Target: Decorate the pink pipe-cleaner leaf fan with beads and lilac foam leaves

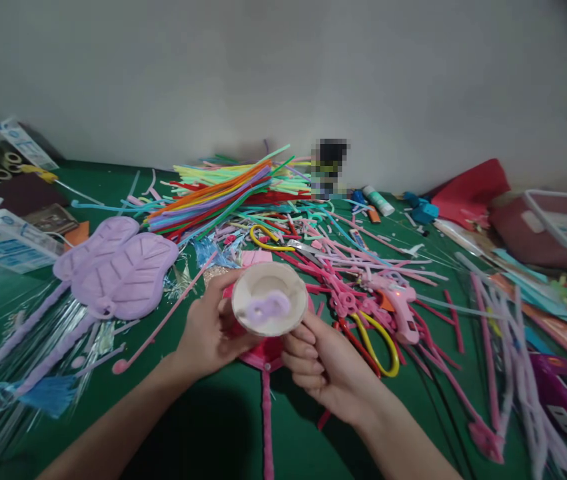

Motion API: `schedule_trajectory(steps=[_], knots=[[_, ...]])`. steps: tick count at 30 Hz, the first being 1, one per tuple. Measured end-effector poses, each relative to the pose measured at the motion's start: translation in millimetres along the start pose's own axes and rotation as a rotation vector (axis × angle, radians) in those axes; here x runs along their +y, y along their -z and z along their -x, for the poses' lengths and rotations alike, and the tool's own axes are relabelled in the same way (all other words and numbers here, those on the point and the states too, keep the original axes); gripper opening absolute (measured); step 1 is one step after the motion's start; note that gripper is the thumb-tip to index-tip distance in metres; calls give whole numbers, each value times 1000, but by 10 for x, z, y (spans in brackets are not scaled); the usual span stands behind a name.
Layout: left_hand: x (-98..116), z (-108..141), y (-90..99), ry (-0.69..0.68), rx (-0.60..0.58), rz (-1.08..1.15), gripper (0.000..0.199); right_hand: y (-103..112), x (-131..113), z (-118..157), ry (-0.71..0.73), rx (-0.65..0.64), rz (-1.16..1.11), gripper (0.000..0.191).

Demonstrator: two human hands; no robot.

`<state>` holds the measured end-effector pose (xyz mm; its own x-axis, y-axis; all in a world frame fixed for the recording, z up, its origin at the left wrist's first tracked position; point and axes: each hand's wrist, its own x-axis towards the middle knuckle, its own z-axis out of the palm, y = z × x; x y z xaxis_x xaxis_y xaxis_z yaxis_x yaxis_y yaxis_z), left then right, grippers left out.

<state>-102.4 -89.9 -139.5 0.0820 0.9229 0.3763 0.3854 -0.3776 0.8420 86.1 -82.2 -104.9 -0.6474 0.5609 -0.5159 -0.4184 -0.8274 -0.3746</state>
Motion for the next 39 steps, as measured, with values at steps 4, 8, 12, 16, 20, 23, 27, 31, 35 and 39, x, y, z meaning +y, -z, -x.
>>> schedule_trajectory(steps=[4,8,12,16,20,23,27,31,35,39], knots=[[166,-29,-147,208,60,309,54,-18,47,-39,94,95,156,64],[276,-116,-193,355,71,512,47,31,80,-120,294,157,309,71],[328,-218,-151,497,-39,675,52,91,53,-143,588,194,507,67],[396,-177,-232,744,-145,872,44,91,-129,56,657,285,777,61],[510,-12,-517,954,-163,1333,44,-39,-372,387,554,425,1310,56],[608,67,-761,1018,-110,1561,68,-174,-467,521,484,509,1691,53],[677,76,-964,1124,63,1690,70,-232,-452,494,450,596,1999,46],[647,56,-1011,1185,62,1682,66,-181,-403,442,483,603,2106,44],[612,48,-1004,1153,-71,1670,70,-180,-377,491,485,653,2098,46],[611,62,-1026,1093,-300,1633,75,-154,-359,631,588,658,2104,51]])
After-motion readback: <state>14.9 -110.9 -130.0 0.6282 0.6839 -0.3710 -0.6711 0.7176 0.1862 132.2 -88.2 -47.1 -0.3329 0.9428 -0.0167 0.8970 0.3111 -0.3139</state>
